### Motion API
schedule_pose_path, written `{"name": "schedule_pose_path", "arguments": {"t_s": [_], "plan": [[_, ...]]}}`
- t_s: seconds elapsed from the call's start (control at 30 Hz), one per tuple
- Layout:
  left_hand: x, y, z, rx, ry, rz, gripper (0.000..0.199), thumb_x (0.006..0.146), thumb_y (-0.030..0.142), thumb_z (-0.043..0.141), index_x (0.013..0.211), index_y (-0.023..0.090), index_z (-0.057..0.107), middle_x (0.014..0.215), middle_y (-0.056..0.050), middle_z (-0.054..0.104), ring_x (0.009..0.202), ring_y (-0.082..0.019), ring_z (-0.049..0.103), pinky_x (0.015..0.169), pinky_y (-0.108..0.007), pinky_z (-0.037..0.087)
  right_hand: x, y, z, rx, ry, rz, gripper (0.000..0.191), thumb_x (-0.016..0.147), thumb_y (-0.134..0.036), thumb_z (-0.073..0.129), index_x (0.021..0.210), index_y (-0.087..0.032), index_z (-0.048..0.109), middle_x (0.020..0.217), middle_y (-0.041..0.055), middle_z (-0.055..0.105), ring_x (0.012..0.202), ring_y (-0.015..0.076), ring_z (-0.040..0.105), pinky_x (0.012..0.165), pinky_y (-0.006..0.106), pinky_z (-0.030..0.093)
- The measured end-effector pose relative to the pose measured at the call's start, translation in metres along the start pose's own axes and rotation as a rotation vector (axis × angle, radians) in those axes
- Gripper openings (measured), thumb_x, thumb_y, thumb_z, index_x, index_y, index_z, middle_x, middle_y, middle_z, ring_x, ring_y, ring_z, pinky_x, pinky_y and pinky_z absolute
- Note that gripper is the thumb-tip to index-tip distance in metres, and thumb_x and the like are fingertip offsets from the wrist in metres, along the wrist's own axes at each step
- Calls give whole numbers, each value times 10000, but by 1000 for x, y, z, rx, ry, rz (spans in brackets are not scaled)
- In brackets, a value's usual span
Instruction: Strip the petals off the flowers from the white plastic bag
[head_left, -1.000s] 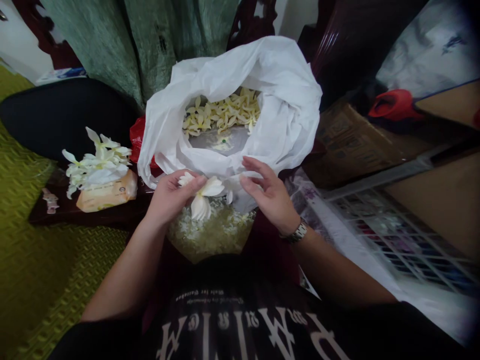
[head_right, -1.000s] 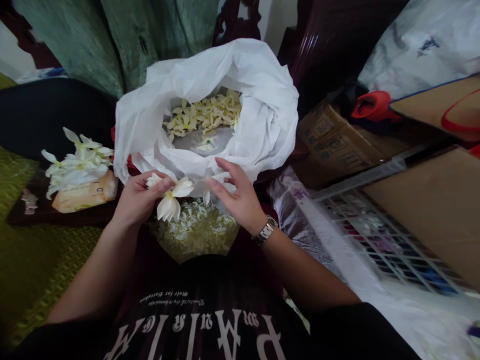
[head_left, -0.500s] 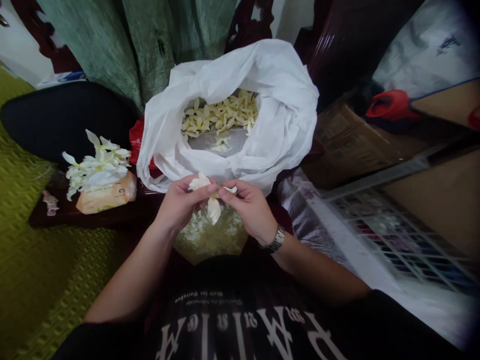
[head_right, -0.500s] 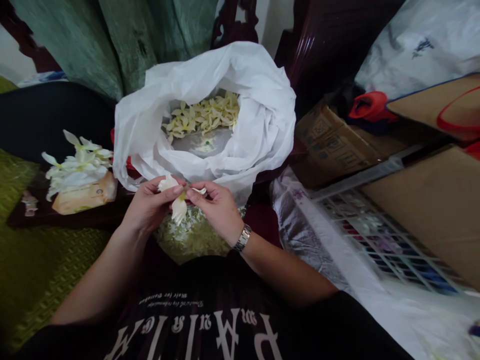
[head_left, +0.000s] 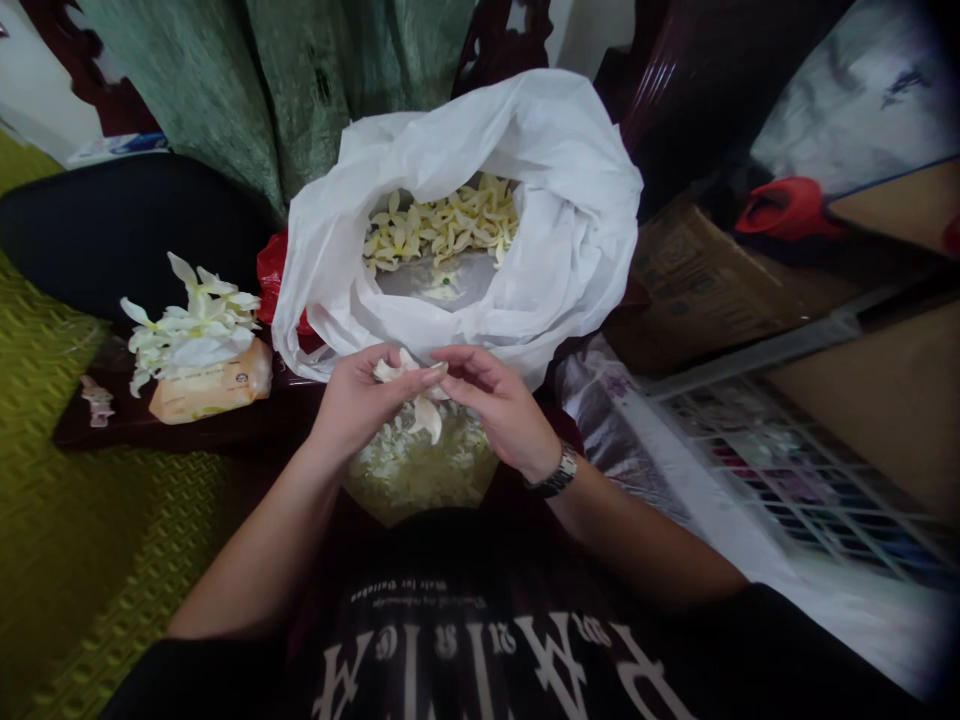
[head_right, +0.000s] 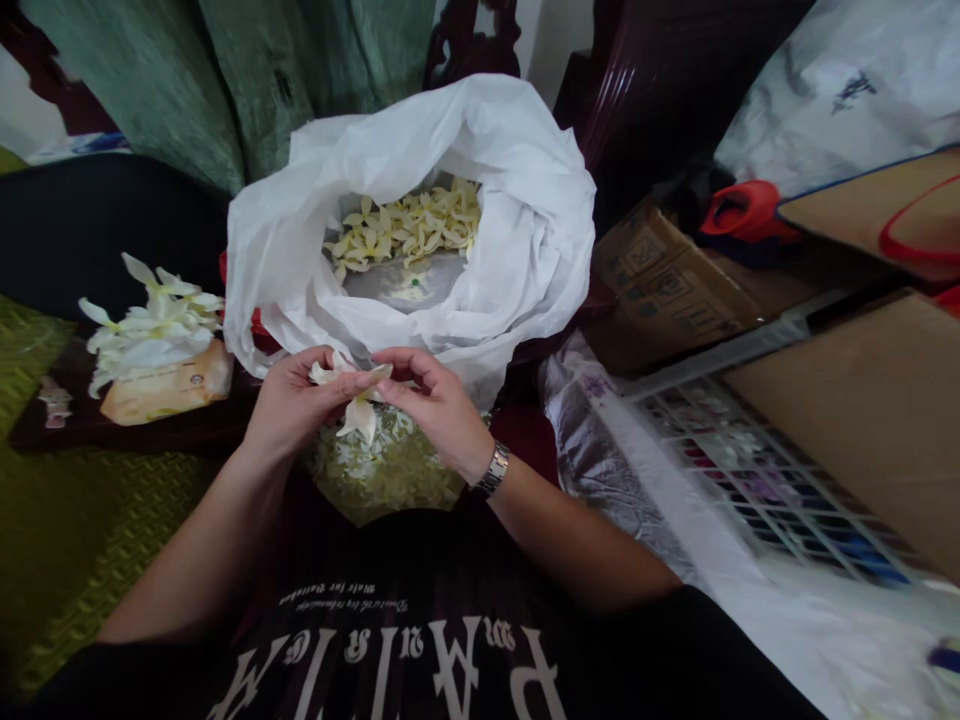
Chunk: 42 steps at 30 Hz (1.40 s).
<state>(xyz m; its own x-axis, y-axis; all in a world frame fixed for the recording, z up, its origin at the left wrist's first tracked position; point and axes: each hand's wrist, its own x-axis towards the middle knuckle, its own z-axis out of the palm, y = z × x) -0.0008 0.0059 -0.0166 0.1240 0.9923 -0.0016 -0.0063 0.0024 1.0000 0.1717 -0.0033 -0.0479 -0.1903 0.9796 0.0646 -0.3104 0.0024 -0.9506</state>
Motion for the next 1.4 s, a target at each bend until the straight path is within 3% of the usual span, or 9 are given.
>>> {"name": "schedule_pose_path", "arguments": {"t_s": [0.23, 0.33, 0.43, 0.63, 0.77, 0.93, 1.03, 1.17, 1.4], "plan": [[3, 10, -5, 255, -196, -23, 304, 617, 335, 913, 657, 176, 657, 494, 63, 517, 429, -63, 375, 427, -191, 254, 4, -12, -2, -246, -33, -149, 208, 841, -446, 763, 959, -275, 755, 1074, 33, 727, 1001, 206, 670, 933, 392, 537], [1, 11, -1, 334, -184, 42, 268, 621, 338, 907, 673, 174, 702, 566, 32, 602, 495, -84, 458, 472, -195, 316, 2, -9, 1, -323, 12, -157, 212, 820, -443, 781, 883, -246, 737, 917, 35, 744, 885, 208, 682, 879, 401, 547], [-2, 10, -2, 317, -166, -12, 272, 627, 346, 911, 706, 188, 705, 442, 65, 489, 393, -70, 373, 409, -196, 226, 2, -4, -1, -271, 109, -173, 220, 842, -446, 758, 879, -236, 704, 905, 34, 744, 880, 200, 678, 870, 383, 539], [-6, -1, -26, 131, -55, -32, 266, 718, 389, 868, 729, 196, 687, 445, 45, 522, 368, -70, 404, 389, -188, 267, 0, -8, -31, -45, 342, -258, 223, 848, -431, 747, 847, -260, 604, 808, -8, 708, 816, 180, 677, 848, 374, 551], [-12, -8, -41, 15, -187, -108, 220, 743, 339, 855, 795, 195, 697, 491, 44, 564, 407, -70, 462, 440, -185, 351, -17, -9, -49, -248, 197, -87, 235, 817, -430, 786, 902, -247, 666, 795, 11, 716, 762, 187, 677, 774, 368, 557], [-25, -18, -36, -48, -312, -264, 283, 702, 294, 881, 905, 181, 719, 624, 25, 629, 498, -76, 533, 492, -184, 421, -39, -1, -31, -386, -65, -30, 603, 802, -426, 810, 1339, -272, 584, 1298, 112, 688, 1211, 261, 639, 1040, 458, 499], [-29, -25, -23, -140, -279, -284, 345, 650, 249, 910, 921, 179, 710, 675, 26, 647, 498, -66, 529, 485, -181, 425, -39, 9, -13, -263, -191, 99, 496, 793, -446, 815, 1223, -253, 662, 1078, 75, 750, 979, 221, 713, 880, 388, 568], [-29, -35, -8, -249, -135, -297, 307, 648, 281, 910, 856, 146, 730, 642, -5, 666, 481, -81, 531, 464, -197, 399, -34, 21, -1, -98, -68, 171, 262, 831, -470, 770, 864, -213, 731, 737, 8, 726, 693, 156, 672, 725, 316, 562], [-29, -35, -4, -261, -39, -230, 263, 683, 309, 894, 708, 128, 705, 674, -5, 662, 598, -103, 581, 594, -225, 455, -33, 25, 1, -26, -3, 131, 261, 790, -434, 816, 929, -231, 727, 807, -6, 733, 722, 146, 664, 726, 293, 558]]}}
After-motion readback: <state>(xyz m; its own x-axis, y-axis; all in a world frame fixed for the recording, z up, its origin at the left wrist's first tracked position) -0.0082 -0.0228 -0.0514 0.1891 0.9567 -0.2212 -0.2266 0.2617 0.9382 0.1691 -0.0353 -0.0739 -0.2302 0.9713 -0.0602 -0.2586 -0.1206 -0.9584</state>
